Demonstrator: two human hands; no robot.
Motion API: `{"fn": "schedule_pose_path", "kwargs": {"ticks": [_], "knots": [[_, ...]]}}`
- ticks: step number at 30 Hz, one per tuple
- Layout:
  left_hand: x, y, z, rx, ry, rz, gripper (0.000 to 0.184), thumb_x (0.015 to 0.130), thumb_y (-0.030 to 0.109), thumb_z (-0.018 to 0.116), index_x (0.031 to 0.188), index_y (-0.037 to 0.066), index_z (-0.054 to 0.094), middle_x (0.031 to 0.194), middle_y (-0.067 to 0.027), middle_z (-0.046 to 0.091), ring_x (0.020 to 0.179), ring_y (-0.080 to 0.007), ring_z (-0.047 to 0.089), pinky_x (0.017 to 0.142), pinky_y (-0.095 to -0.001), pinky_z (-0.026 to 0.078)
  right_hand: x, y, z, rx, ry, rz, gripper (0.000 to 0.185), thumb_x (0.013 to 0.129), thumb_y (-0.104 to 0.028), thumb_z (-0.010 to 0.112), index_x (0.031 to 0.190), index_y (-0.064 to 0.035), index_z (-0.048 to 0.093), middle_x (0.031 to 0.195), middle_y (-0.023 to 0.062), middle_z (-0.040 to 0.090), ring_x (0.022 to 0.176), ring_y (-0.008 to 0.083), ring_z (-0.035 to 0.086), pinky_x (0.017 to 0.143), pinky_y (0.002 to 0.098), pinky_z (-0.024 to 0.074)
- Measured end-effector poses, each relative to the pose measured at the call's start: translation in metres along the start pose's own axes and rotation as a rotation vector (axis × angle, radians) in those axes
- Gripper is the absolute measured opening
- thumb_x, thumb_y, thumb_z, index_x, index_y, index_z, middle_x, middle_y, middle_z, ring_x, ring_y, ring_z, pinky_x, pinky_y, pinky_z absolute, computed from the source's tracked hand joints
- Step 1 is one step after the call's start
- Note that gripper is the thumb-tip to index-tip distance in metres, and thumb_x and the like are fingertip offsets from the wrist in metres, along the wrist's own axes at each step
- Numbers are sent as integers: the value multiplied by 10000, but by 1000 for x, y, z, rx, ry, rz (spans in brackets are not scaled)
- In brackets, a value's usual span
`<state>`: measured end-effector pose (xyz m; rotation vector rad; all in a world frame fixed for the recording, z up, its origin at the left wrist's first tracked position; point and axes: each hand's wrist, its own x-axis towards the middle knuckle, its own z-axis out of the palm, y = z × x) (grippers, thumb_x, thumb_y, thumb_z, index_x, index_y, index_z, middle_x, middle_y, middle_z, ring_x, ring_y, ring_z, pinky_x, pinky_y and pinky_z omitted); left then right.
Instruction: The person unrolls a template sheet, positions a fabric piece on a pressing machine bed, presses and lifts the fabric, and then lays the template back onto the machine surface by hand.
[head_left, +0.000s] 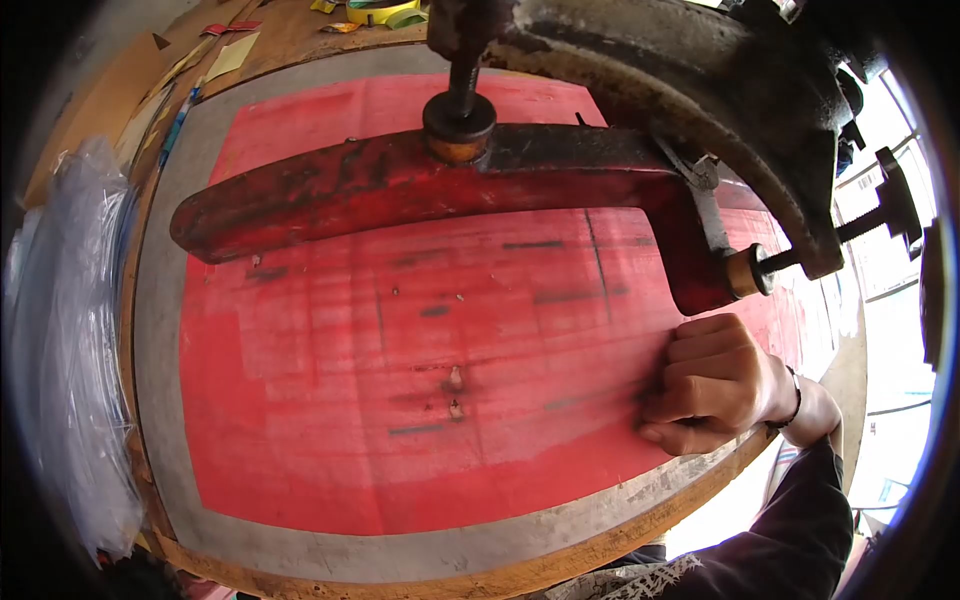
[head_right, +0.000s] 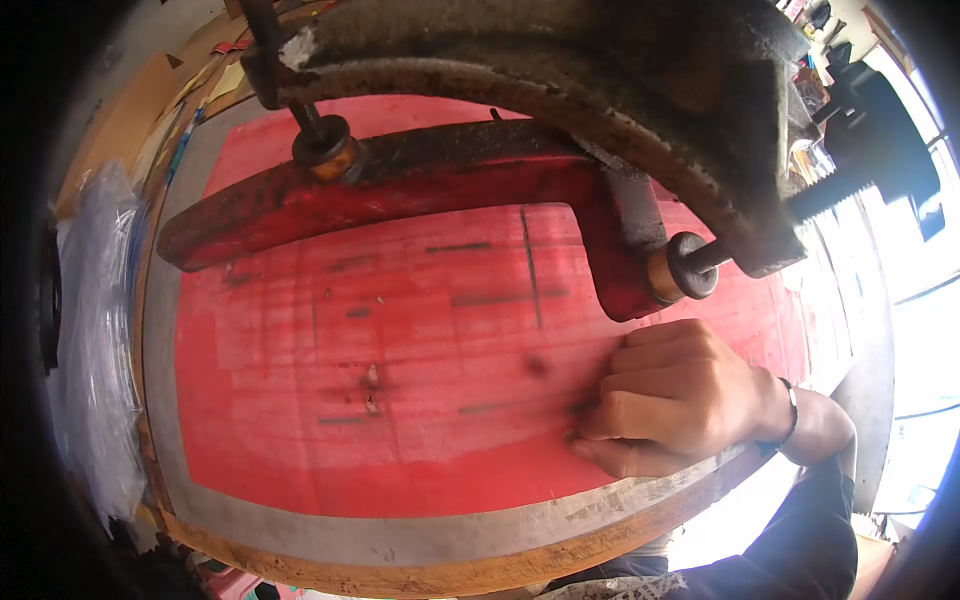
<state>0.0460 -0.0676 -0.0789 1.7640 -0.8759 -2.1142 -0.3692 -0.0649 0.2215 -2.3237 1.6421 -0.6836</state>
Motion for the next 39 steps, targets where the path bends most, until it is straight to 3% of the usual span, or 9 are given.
{"fn": "schedule_pose_path", "kwargs": {"ticks": [3,9,10,12,15,17,21,24,39], "knots": [[1,-1,3,-25,0,-2,521,861,71,663,1344,-1,482,1224,-120,617,1105,-259,612,945,-388,497,4,-1,-5,-1,26,21,204,776,-119,792,730,-95,595,578,17,508,498,184,529,456,328,376],[2,-7,10,-99,-8,14,524,864,73,656,1351,2,475,1228,-123,612,1109,-268,610,948,-395,497,-1,-5,1,-46,144,412,331,828,-178,767,1101,-20,667,637,36,534,545,215,561,539,342,452],[2,-9,11,-115,-10,14,525,864,73,655,1352,2,474,1229,-124,612,1110,-270,610,948,-397,497,-2,-7,-5,-31,18,514,515,866,-238,724,1296,3,574,805,141,595,695,308,607,642,401,493],[1,-15,12,-178,-22,28,526,865,74,652,1354,3,471,1230,-125,610,1112,-273,609,949,-399,497,-1,6,1,-213,100,444,535,878,-277,704,1316,-5,560,933,215,589,807,361,608,684,441,489],[-2,-24,12,-313,-61,63,528,866,75,649,1357,5,468,1232,-126,608,1114,-278,608,950,-403,497,7,6,-1,-374,73,453,575,907,-348,652,1373,-38,520,1157,301,544,1001,447,563,829,497,452],[-2,-39,10,-450,-114,88,529,867,76,646,1359,5,466,1233,-128,607,1116,-281,607,951,-405,497,15,-1,1,-468,32,521,588,918,-337,642,1417,-69,485,1261,272,543,1124,439,525,1000,476,391],[-20,-30,33,-582,-204,151,536,874,71,625,1375,9,446,1251,-135,591,1136,-298,596,960,-423,494,24,-12,-1,-303,2,685,575,930,-387,608,1405,-84,494,1324,298,479,1220,464,451,1041,512,356],[-37,-23,49,-551,-210,227,565,887,56,593,1414,10,394,1306,-153,546,1195,-323,556,993,-456,476,13,11,8,-629,221,226,565,951,-402,557,1351,-5,519,1275,271,509,1138,437,533,926,486,470],[-42,-41,70,-573,19,366,476,865,68,604,1315,-19,473,1182,-135,598,1057,-276,618,895,-384,514,14,33,10,-420,263,280,626,954,-472,529,1365,-4,476,1345,251,495,1200,444,501,996,501,432]]}}
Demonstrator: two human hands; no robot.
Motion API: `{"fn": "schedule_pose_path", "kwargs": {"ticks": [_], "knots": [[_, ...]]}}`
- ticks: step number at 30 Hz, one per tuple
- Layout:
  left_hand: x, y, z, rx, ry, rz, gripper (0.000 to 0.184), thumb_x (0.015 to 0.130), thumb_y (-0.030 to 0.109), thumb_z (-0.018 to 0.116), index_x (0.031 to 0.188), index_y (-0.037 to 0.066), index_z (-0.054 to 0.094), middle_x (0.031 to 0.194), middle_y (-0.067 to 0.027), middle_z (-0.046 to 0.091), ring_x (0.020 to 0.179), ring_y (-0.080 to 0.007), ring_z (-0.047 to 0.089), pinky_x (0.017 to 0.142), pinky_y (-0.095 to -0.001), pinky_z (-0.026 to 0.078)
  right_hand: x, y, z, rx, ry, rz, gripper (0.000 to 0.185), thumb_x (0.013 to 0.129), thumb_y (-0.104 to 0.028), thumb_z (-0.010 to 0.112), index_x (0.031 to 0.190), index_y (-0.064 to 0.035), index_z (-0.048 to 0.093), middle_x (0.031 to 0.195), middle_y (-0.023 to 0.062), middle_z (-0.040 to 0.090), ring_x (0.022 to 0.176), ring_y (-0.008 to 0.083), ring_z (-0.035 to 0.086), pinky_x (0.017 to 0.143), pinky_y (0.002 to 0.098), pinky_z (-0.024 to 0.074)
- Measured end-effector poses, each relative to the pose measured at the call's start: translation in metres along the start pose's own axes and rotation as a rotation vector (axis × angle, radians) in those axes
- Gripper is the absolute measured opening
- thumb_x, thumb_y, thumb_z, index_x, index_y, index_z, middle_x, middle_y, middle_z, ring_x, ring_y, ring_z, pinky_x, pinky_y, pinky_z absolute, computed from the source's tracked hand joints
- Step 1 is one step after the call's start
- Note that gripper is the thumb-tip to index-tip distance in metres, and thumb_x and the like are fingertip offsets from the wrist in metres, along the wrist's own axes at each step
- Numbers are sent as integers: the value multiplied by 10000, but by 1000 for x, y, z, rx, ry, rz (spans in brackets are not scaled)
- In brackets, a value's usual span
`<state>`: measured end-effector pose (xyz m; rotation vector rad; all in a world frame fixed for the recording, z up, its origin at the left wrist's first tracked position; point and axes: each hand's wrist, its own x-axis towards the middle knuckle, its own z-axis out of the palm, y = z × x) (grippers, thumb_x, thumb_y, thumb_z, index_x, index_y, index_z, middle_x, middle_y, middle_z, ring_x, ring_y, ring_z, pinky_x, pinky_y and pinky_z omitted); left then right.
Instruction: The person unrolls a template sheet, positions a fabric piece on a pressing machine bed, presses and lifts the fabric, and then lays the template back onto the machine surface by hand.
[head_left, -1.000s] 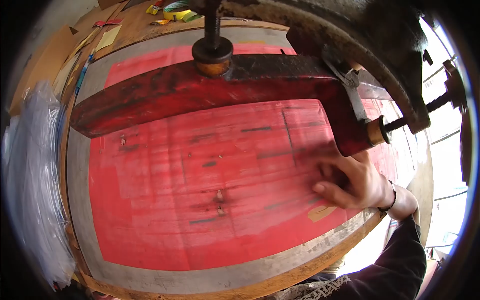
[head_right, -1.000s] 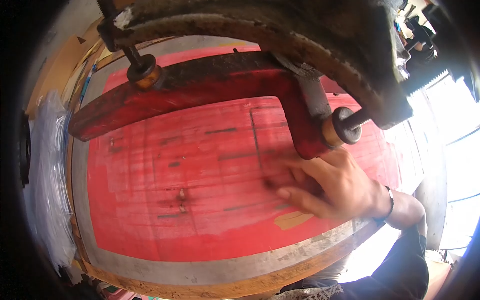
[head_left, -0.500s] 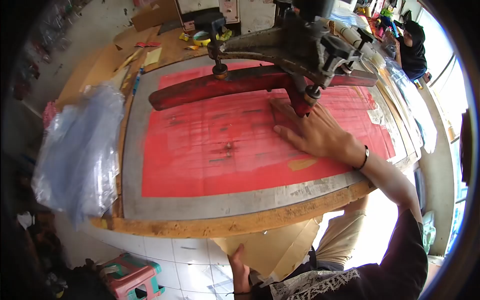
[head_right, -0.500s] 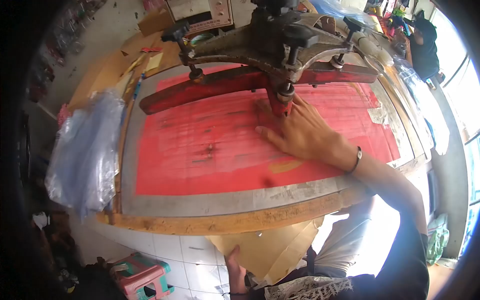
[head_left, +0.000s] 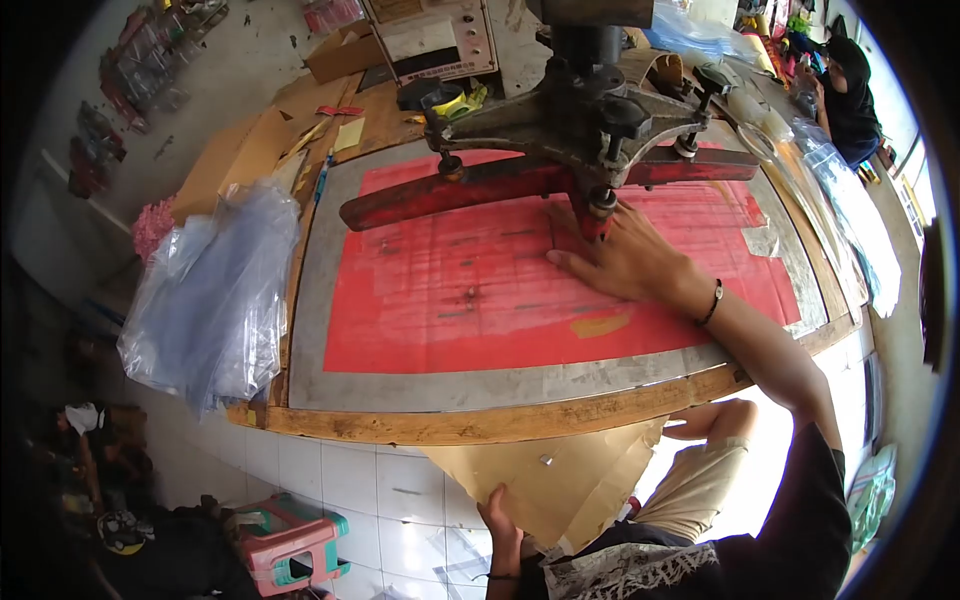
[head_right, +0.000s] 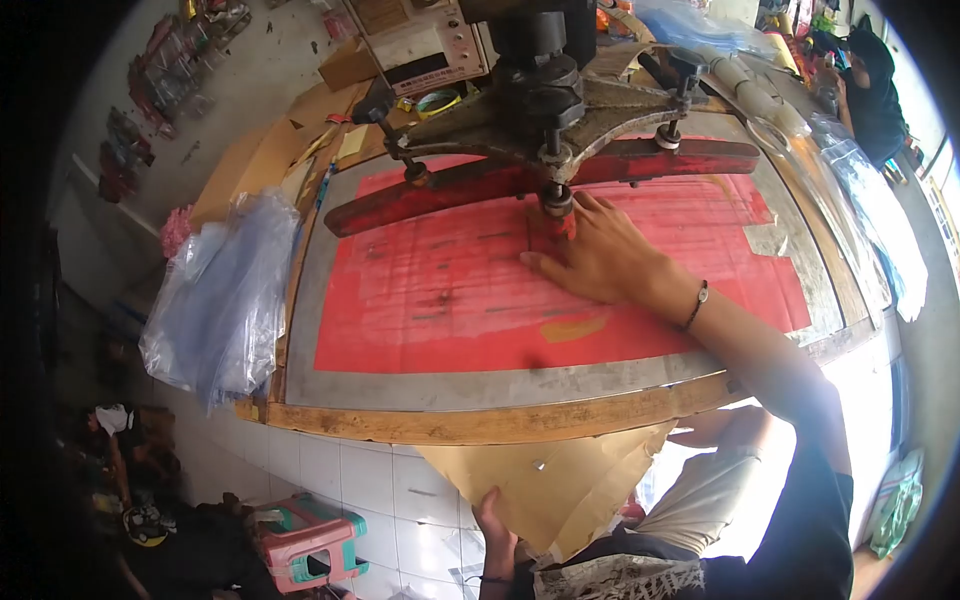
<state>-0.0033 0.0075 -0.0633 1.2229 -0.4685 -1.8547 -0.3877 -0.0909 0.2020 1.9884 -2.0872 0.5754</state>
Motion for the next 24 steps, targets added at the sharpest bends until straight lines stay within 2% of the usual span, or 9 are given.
{"fn": "schedule_pose_path", "kwargs": {"ticks": [9,12,15,18,24], "knots": [[12,-4,-1,175,83,-7,444,859,139,620,1250,-38,504,1103,-128,618,955,-252,635,824,-366,526,0,6,-1,80,-31,66,633,934,-513,545,1414,-106,472,1312,277,519,1156,437,538,960,490,448],[13,-5,8,242,137,32,407,870,153,610,1215,-47,531,1102,-134,624,961,-261,633,829,-376,521,5,6,0,46,-69,65,650,923,-512,561,1404,-85,474,1297,277,529,1119,435,556,951,488,452],[18,-22,-5,349,159,116,371,900,190,599,1169,-62,568,1114,-148,635,990,-286,623,853,-405,506,3,7,0,35,0,22,653,911,-499,583,1384,-61,480,1293,275,532,1098,443,560,938,487,460],[29,-36,-17,426,116,268,367,927,224,587,1138,-75,588,1126,-162,641,1015,-301,612,876,-421,490,2,7,-6,6,-73,49,653,880,-459,639,1363,-47,486,1287,272,536,1127,460,542,951,500,457],[34,-29,4,617,169,275,370,930,229,585,1137,-77,588,1128,-165,641,1019,-303,611,880,-421,487,8,-1,-16,85,-92,100,661,839,-384,700,1363,-49,477,1336,256,504,1211,464,484,1001,530,432]]}}
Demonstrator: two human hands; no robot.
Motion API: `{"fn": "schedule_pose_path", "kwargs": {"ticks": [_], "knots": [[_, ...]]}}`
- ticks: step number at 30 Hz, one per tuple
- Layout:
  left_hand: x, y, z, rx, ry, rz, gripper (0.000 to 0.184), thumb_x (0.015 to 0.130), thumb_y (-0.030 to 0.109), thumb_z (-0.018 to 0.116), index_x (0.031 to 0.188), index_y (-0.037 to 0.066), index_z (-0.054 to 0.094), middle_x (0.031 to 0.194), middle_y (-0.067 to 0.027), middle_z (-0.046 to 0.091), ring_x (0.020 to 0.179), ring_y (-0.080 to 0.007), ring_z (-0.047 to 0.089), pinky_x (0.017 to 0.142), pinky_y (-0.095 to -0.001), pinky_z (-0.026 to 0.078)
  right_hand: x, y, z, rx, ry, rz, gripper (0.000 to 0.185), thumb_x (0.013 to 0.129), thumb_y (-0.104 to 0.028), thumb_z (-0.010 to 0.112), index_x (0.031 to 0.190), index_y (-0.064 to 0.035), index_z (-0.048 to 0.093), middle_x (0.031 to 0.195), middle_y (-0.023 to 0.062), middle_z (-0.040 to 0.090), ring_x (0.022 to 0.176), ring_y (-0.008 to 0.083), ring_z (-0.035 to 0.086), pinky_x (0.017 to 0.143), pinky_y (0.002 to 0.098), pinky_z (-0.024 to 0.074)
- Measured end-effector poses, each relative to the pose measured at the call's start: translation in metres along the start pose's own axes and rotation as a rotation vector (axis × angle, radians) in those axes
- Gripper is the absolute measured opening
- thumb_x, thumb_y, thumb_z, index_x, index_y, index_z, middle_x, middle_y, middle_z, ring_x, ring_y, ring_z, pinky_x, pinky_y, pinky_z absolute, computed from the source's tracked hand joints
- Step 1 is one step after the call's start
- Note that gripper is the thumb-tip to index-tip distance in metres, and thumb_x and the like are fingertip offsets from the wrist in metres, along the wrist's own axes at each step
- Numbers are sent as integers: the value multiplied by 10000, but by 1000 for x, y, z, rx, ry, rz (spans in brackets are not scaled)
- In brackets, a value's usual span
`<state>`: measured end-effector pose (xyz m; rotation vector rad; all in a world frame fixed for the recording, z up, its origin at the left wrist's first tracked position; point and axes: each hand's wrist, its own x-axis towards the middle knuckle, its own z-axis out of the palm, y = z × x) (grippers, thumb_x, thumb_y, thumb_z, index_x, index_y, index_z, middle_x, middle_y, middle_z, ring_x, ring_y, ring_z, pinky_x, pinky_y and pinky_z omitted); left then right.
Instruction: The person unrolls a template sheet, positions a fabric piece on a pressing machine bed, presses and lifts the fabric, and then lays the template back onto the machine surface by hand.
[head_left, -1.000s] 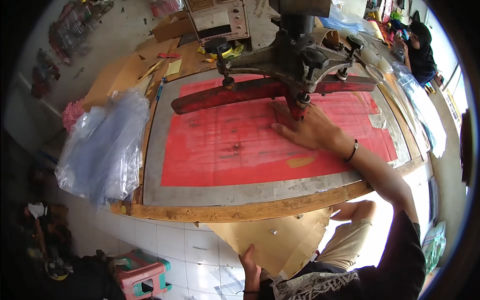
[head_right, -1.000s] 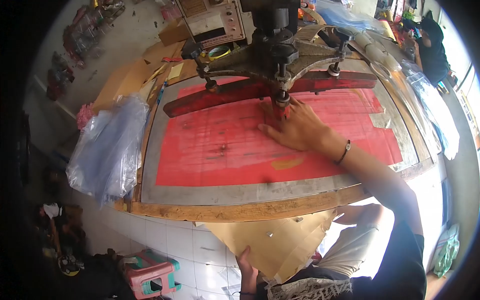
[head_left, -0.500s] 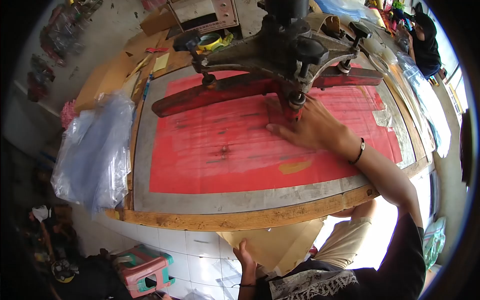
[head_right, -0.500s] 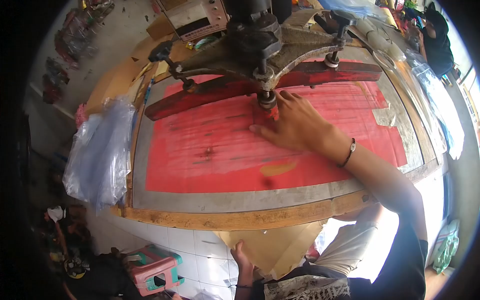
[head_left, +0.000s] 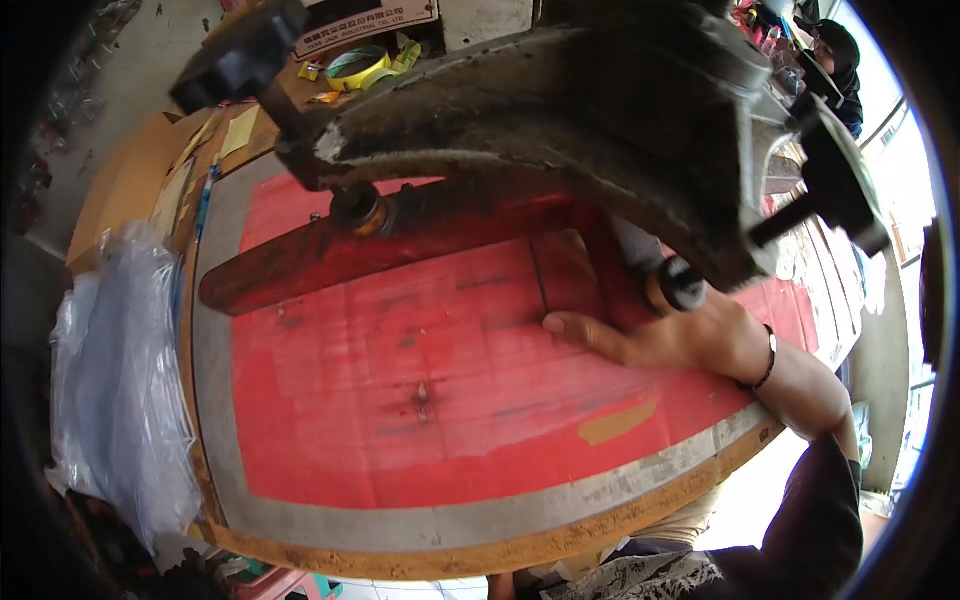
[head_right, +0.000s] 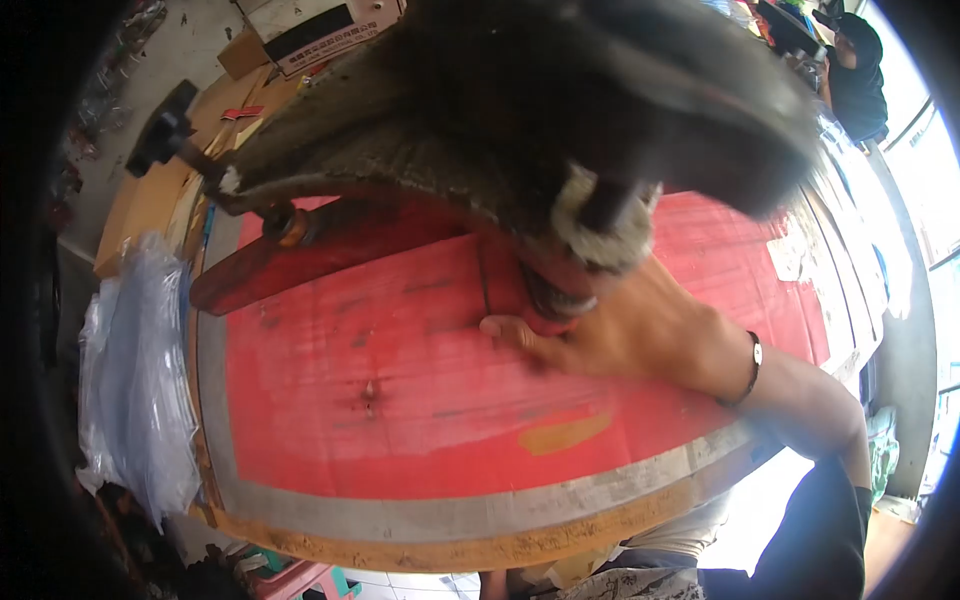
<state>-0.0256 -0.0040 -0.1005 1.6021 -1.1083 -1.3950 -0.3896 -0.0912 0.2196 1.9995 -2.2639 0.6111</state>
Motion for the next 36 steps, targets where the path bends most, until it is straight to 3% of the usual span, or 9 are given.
{"fn": "schedule_pose_path", "kwargs": {"ticks": [9,17,20,22,25,36], "knots": [[14,10,13,89,-18,-20,374,935,237,582,1135,-80,589,1131,-169,642,1026,-305,608,885,-421,482,-5,3,4,-67,-118,3,622,872,-339,717,1364,-16,517,1449,165,455,1362,290,411,1115,386,368],[20,10,17,113,-27,-24,379,940,244,580,1134,-82,590,1133,-173,642,1032,-308,605,891,-422,478,3,-7,-3,99,-357,276,660,901,-459,646,1376,-24,502,1469,180,427,1382,317,383,1142,428,319],[22,10,18,119,-33,-24,381,942,246,579,1133,-83,591,1135,-174,643,1034,-308,604,893,-422,477,-10,5,1,-264,-383,35,677,909,-475,630,1395,-28,479,1476,184,416,1395,322,362,1147,437,307],[22,10,18,119,-31,-21,382,943,248,578,1133,-83,591,1135,-175,643,1035,-309,604,894,-422,476,-6,-1,-5,-240,-348,30,596,921,-411,637,1364,-33,508,1408,165,479,1326,292,431,1100,397,368],[22,9,18,125,-32,-21,384,944,250,577,1132,-84,591,1136,-176,643,1037,-310,603,896,-422,474,-2,-14,-14,153,-260,247,432,942,-274,655,1295,-37,581,1285,127,604,1194,231,577,1014,310,490],[19,7,15,126,-39,0,391,951,259,574,1130,-87,593,1140,-181,644,1045,-313,599,903,-422,469,3,-13,-10,-105,-171,104,525,926,-355,648,1341,-49,550,1403,150,510,1280,307,497,1040,396,454]]}}
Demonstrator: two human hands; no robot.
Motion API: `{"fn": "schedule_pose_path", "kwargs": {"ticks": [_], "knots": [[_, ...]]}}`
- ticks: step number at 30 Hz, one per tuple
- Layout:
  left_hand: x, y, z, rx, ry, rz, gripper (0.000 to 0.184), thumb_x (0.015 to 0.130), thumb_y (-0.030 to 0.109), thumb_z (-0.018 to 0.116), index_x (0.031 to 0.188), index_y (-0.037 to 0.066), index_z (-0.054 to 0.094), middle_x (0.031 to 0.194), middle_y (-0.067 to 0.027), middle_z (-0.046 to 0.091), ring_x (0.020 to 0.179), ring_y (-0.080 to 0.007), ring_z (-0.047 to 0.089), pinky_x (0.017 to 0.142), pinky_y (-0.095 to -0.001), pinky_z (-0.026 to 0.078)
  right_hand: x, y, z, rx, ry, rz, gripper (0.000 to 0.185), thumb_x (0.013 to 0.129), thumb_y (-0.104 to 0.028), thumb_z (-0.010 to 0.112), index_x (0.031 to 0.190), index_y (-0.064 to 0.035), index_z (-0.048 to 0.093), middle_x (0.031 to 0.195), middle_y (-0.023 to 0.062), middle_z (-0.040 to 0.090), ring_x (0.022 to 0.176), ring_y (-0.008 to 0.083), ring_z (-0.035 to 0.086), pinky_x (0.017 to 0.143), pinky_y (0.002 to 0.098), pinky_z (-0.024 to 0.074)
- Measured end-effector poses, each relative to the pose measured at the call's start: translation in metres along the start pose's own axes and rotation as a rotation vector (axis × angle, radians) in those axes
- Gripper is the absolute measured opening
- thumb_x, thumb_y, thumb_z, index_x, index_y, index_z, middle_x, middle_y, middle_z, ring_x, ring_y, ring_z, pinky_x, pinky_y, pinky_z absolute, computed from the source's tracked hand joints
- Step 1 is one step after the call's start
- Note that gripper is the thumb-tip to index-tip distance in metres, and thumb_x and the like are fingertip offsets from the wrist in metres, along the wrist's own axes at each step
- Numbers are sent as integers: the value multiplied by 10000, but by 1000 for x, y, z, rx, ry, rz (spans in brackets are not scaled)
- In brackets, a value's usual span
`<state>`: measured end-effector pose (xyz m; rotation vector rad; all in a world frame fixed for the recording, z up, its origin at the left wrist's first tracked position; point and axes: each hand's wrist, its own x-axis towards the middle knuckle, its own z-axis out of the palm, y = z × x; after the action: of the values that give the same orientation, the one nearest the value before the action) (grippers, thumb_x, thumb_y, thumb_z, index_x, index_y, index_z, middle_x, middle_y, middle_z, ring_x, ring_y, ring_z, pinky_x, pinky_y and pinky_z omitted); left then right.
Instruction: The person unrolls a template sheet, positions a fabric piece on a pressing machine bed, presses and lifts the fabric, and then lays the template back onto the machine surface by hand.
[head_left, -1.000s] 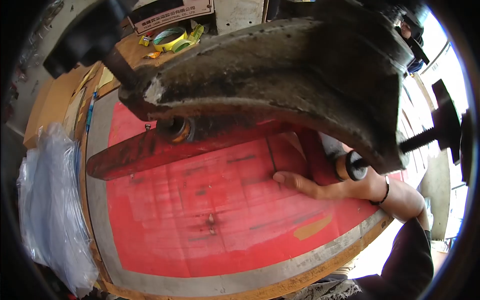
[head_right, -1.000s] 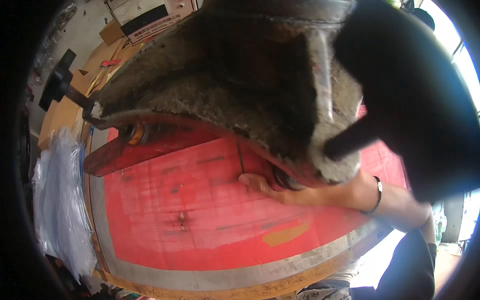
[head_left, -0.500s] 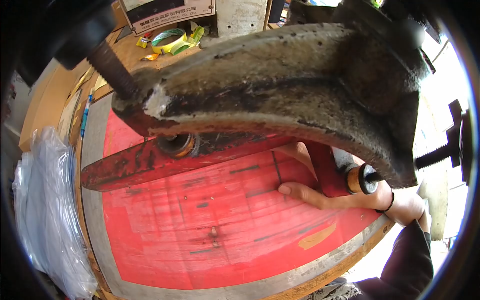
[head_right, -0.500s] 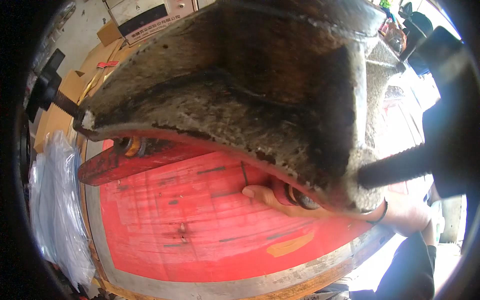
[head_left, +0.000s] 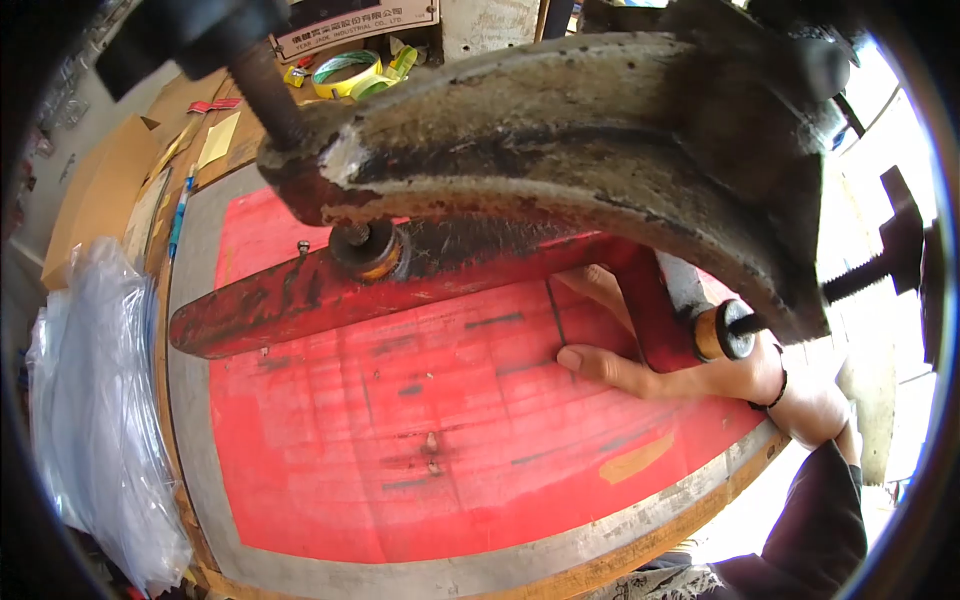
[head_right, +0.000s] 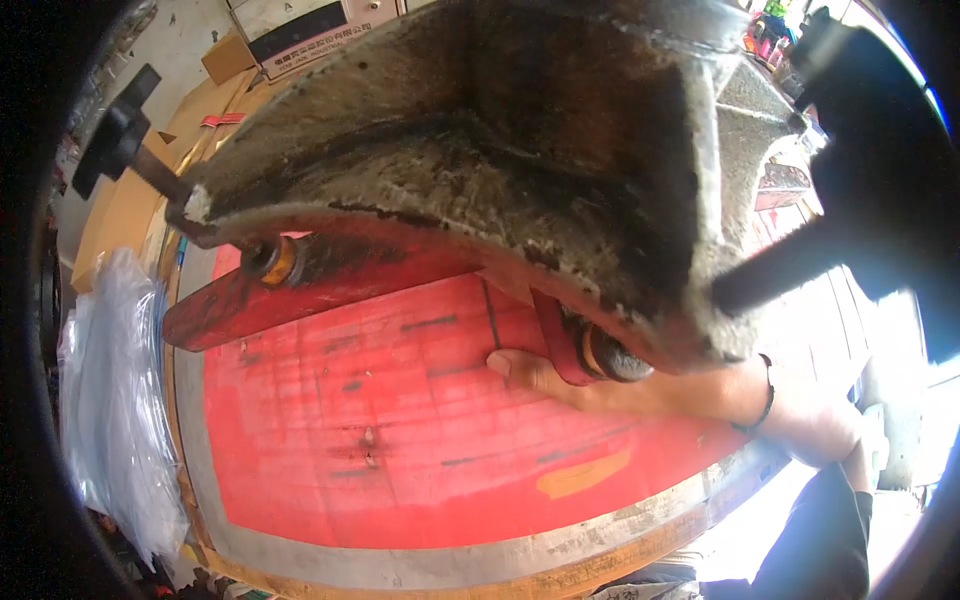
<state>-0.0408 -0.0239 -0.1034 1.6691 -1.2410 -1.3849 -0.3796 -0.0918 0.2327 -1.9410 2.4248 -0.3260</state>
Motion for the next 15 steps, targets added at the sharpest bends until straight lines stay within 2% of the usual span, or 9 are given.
{"fn": "schedule_pose_path", "kwargs": {"ticks": [4,6,7,12,13,15], "knots": [[-2,-1,-3,-16,-1,26,394,953,263,572,1130,-88,593,1141,-183,644,1048,-314,598,905,-423,467,-3,2,4,-105,56,-52,558,917,-394,646,1349,-56,545,1415,163,489,1288,338,479,1033,433,449],[-3,-1,-5,-28,-3,47,395,954,265,572,1129,-89,593,1142,-184,644,1049,-315,597,907,-423,466,-3,4,9,-47,74,-68,574,913,-414,645,1352,-59,543,1421,169,478,1292,354,470,1029,452,446],[-5,-2,-7,-31,-2,63,396,955,265,571,1129,-89,594,1142,-185,644,1050,-315,597,907,-423,465,-1,6,11,77,72,-41,579,907,-450,633,1334,-66,559,1411,195,467,1282,380,458,1047,488,405],[-20,-2,-15,-75,5,120,399,957,270,570,1128,-90,594,1144,-187,645,1054,-316,595,911,-423,463,0,12,15,143,155,-142,557,900,-427,644,1310,-57,571,1425,205,447,1327,409,405,1116,493,328],[-20,-6,-17,-194,-36,24,567,932,360,649,1263,-67,476,1250,-169,549,1102,-237,553,964,-353,442,-1,13,19,139,190,-157,553,900,-423,645,1308,-58,572,1426,207,445,1330,410,401,1118,492,327],[-16,-11,-18,-162,-23,-11,447,944,299,618,1151,-93,555,1142,-181,616,1032,-270,574,921,-385,449,0,11,16,172,224,-178,535,901,-411,645,1306,-68,577,1427,210,444,1344,406,387,1125,492,317]]}}
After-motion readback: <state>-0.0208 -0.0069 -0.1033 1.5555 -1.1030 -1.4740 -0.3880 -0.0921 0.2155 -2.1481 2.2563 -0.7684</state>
